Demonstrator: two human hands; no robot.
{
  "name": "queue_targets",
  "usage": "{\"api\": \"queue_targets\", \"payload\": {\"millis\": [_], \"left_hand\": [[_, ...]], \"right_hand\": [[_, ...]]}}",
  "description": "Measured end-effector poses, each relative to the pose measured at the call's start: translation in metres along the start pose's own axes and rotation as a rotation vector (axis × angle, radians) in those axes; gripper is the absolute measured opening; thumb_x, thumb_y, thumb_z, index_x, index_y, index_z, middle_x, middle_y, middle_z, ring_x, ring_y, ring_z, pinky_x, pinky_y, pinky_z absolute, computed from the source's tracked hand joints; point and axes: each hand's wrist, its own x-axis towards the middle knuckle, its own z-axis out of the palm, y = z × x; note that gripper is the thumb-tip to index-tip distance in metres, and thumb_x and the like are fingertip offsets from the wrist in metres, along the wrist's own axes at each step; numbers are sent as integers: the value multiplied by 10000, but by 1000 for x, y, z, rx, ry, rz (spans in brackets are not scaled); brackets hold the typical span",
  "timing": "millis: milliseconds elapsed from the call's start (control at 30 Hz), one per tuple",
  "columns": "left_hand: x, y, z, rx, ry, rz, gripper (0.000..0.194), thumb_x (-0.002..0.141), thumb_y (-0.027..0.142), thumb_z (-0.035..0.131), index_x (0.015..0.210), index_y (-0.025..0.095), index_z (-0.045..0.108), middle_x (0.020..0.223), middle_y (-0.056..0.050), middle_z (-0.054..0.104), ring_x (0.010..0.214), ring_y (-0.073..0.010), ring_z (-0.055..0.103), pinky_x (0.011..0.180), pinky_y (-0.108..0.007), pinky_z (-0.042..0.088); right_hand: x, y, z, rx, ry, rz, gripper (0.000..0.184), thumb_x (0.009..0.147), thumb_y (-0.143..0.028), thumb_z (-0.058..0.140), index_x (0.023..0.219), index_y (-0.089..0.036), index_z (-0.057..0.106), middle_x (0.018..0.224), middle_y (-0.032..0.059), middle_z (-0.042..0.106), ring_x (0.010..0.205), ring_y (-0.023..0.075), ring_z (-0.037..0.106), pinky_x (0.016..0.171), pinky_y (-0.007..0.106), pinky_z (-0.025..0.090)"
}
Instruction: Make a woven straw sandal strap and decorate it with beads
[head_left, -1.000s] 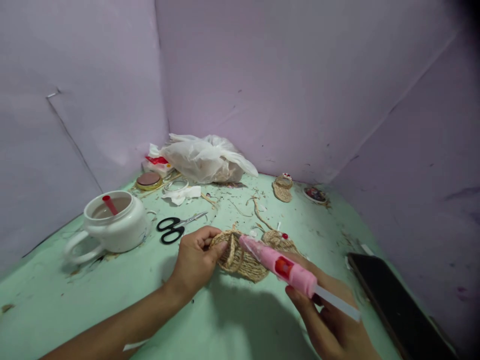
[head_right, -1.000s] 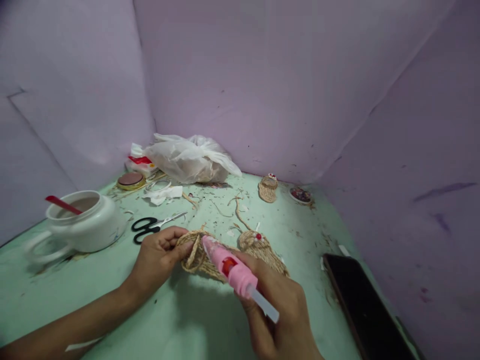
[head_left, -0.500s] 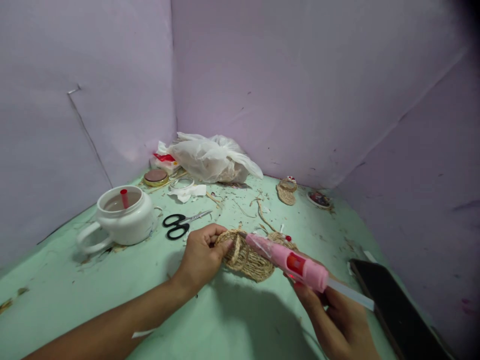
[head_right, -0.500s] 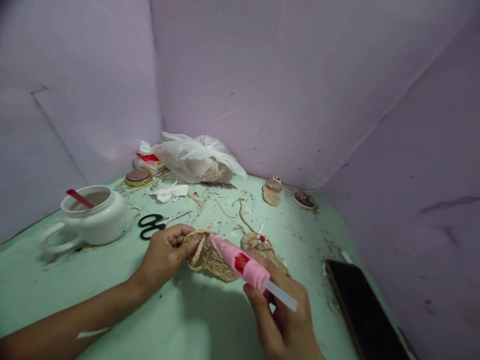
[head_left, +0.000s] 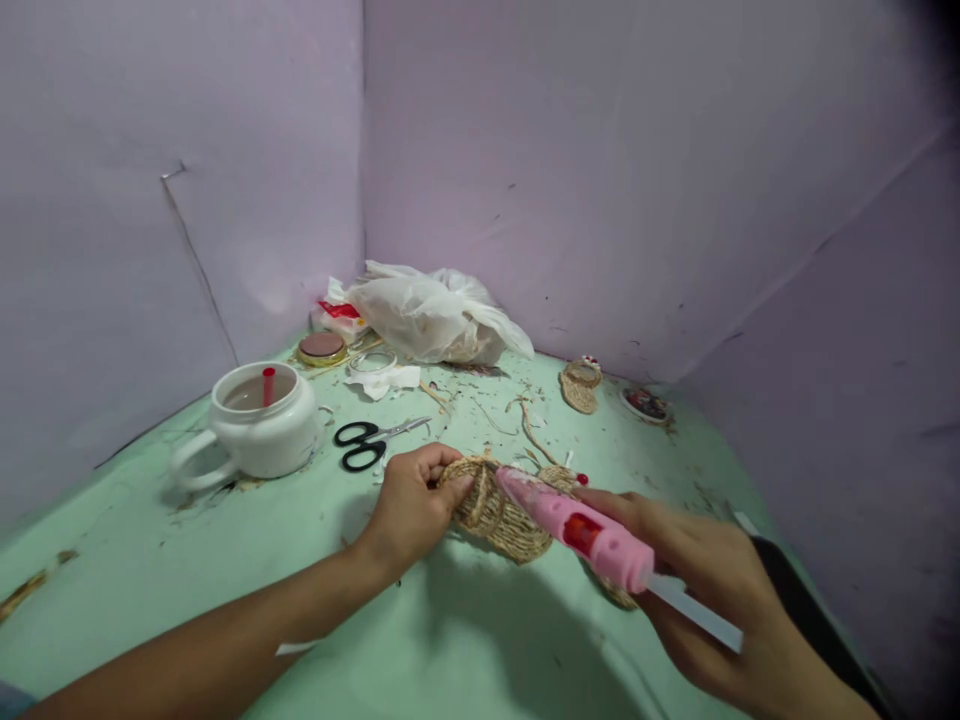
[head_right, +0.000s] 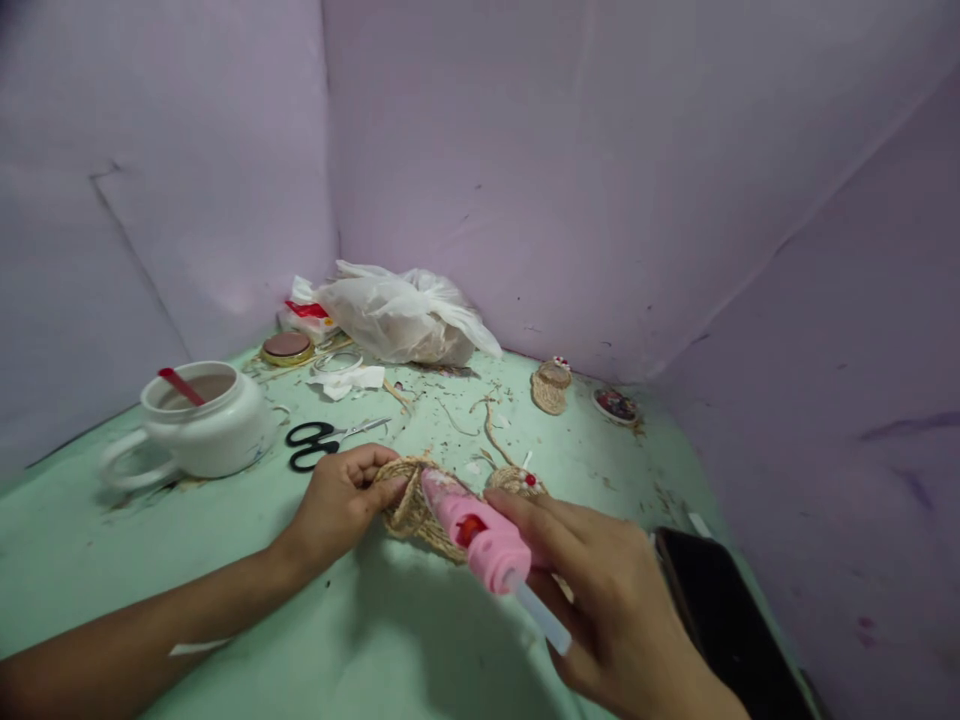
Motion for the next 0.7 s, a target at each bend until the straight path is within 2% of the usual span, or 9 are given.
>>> {"api": "queue_targets", "payload": {"millis": [167, 267, 367, 433, 500, 567, 700], "left_hand": [[-1, -5, -2, 3, -12, 24, 49, 624, 185, 639, 648, 144, 628, 536, 10, 609, 496, -110, 532, 475, -202, 402], [0, -7, -2, -29, -16, 19, 52, 613, 177, 648, 652, 145, 635, 532, 14, 610, 493, -109, 531, 471, -200, 394], [2, -8, -1, -105, -6, -25, 78, 575, 177, 681, 630, 144, 636, 523, 11, 617, 486, -111, 536, 472, -205, 393], [5, -8, -1, -145, 1, -60, 101, 558, 188, 697, 621, 141, 634, 528, 1, 630, 487, -116, 546, 486, -216, 410], [6, -8, -2, -172, 3, -84, 129, 553, 215, 710, 619, 138, 630, 532, -8, 641, 486, -118, 553, 494, -223, 419], [8, -8, -2, -196, 6, -104, 162, 546, 241, 723, 616, 135, 623, 534, -13, 645, 484, -114, 552, 496, -220, 415], [10, -9, -3, -220, 19, -137, 219, 512, 264, 753, 622, 130, 618, 533, -9, 645, 484, -104, 545, 501, -213, 406]], "right_hand": [[25, -1, -19, -64, -111, -118, 497, 776, -184, 494, 1263, -281, 514, 906, 82, 729, 664, 234, 681, 508, 299, 494], [21, 2, -21, -30, -119, -72, 482, 781, -195, 514, 1253, -293, 522, 868, 70, 724, 628, 224, 662, 516, 304, 499], [1, 9, -13, 62, -26, 151, 338, 802, -267, 558, 1135, -260, 616, 739, 57, 686, 559, 205, 610, 497, 301, 492], [-15, 15, -1, 146, 183, 370, 188, 820, -310, 566, 955, -236, 674, 617, 32, 626, 499, 176, 546, 420, 265, 436], [-27, 20, 12, 324, 315, 545, 206, 839, -366, 548, 863, -203, 671, 565, 21, 573, 485, 153, 499, 407, 248, 410], [-34, 24, 25, 496, 395, 648, 256, 835, -410, 548, 799, -180, 656, 522, 4, 528, 453, 127, 458, 389, 229, 376], [-38, 28, 38, 645, 405, 747, 325, 813, -453, 562, 683, -159, 603, 465, -16, 474, 403, 99, 396, 371, 220, 315]]}}
